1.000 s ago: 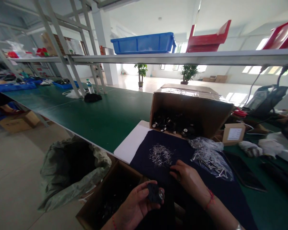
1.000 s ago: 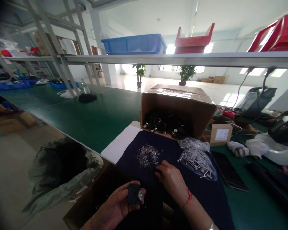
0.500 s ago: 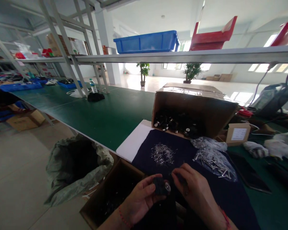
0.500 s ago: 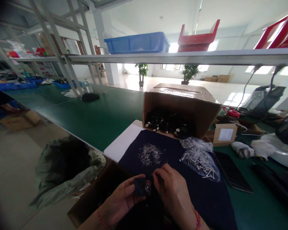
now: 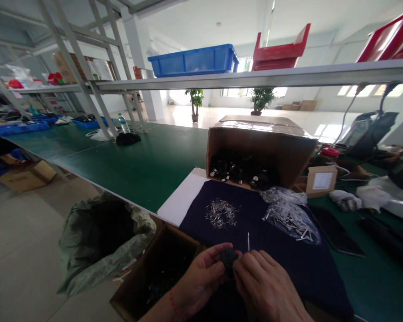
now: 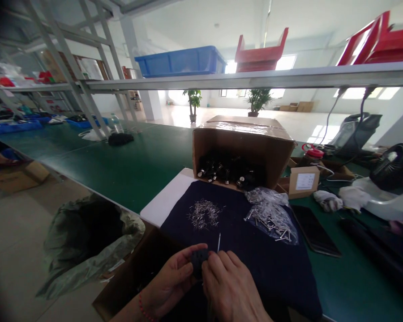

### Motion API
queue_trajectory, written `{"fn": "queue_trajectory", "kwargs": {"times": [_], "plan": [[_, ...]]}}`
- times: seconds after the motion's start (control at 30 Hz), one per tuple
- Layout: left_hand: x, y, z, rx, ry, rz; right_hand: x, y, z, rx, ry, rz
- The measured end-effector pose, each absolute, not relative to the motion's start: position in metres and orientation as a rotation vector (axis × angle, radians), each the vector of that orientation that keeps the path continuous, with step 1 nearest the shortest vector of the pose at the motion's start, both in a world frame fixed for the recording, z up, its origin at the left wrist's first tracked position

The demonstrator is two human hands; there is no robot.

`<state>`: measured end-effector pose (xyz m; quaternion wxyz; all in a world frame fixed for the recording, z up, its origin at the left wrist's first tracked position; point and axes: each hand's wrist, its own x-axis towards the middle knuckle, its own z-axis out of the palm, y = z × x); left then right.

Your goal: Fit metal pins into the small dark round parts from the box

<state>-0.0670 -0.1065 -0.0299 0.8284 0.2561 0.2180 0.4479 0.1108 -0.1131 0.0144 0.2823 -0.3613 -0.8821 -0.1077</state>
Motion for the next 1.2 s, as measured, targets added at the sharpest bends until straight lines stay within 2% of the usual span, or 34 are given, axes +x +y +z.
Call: {"fn": "queue_trajectory", "kwargs": {"times": [0.27,0.5,0.7,0.93,1.07,1.2], "plan": [[-0.068,-0.106,-0.021,0.657,0.571,0.909,0.115,-0.106,0.018,-0.923,-2.334,-0.092],[-0.072,-0.105,-0.02,0.781,0.645,0.913,0.114,-0.105,0.013,-0.921,-2.336,-0.194],[-0.074,-0.104,-0.024,0.875,0.631,0.932,0.113,-0.109,0.013,-0.946,-2.259,0.043],[-0.066,-0.107,-0.03,0.904,0.588,1.032,0.117,-0.124,0.011,-1.05,-2.198,0.124],[-0.057,-0.112,-0.025,0.814,0.574,1.088,0.117,-0.131,0.005,-1.092,-2.099,0.002],[-0.051,-0.113,-0.013,0.698,0.502,1.023,0.121,-0.131,0.002,-1.0,-2.075,-0.294]]}}
